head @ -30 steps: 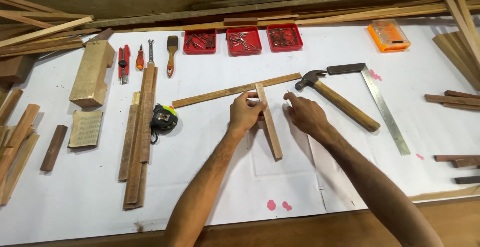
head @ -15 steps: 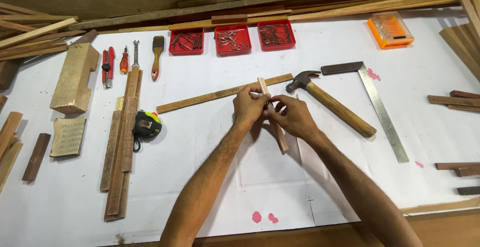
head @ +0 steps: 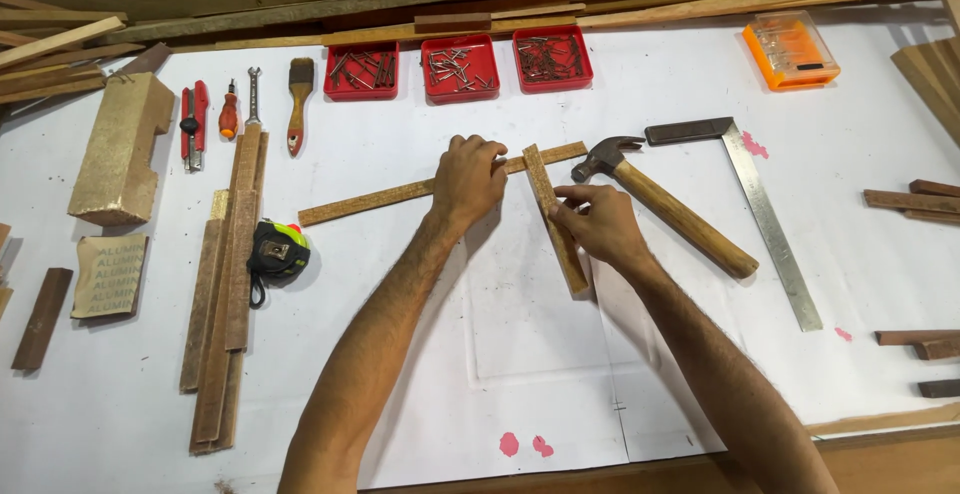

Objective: Measure, align, and nail wooden strips to assemble a small structure on a workbench.

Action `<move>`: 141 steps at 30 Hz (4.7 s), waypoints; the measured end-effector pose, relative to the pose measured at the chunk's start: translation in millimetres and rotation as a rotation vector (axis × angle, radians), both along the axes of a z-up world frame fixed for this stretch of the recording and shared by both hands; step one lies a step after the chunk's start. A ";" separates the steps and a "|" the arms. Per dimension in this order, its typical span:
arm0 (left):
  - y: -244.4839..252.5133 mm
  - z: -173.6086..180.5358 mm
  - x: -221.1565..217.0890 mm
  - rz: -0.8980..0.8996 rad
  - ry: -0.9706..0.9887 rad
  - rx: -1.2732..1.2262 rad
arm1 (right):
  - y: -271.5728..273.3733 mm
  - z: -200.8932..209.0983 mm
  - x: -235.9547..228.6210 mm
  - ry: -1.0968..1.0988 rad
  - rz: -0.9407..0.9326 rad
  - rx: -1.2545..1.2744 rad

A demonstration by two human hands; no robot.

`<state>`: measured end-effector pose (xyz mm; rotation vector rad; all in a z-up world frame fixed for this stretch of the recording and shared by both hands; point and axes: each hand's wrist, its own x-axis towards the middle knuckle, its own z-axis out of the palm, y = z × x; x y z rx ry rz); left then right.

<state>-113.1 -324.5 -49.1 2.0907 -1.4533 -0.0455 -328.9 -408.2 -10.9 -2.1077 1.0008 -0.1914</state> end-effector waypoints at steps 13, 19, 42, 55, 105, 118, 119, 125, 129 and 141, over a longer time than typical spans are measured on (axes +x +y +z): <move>-13.8 4.6 -0.2 -0.083 -0.028 0.088 | 8.2 -3.6 6.0 0.011 0.035 0.012; -16.1 12.2 2.0 -0.080 -0.025 0.138 | 5.0 -9.7 4.8 -0.032 0.081 -0.076; -36.2 28.4 16.7 -0.122 0.082 0.305 | 5.1 -4.2 4.8 0.021 0.068 -0.016; -49.2 31.8 16.3 -0.030 0.160 0.333 | 8.1 -6.1 3.4 -0.043 0.071 -0.055; -68.9 58.0 9.6 -0.069 0.123 0.568 | -87.9 -42.4 61.4 0.090 0.543 -0.771; -49.2 106.5 15.9 -0.194 0.413 0.452 | -77.1 9.9 46.5 -0.149 0.491 -0.824; -45.1 108.6 18.6 -0.211 0.383 0.377 | -71.8 18.4 45.8 -0.190 0.486 -0.831; 13.0 121.9 28.1 -0.226 0.306 0.145 | -23.8 53.0 56.8 -0.352 0.508 -0.827; 67.6 125.8 42.8 -0.138 0.302 0.045 | 9.9 59.7 79.0 -0.488 0.538 -0.767; 295.0 120.1 135.1 0.307 0.357 -0.251 | 137.6 69.0 200.7 -0.496 0.716 -0.575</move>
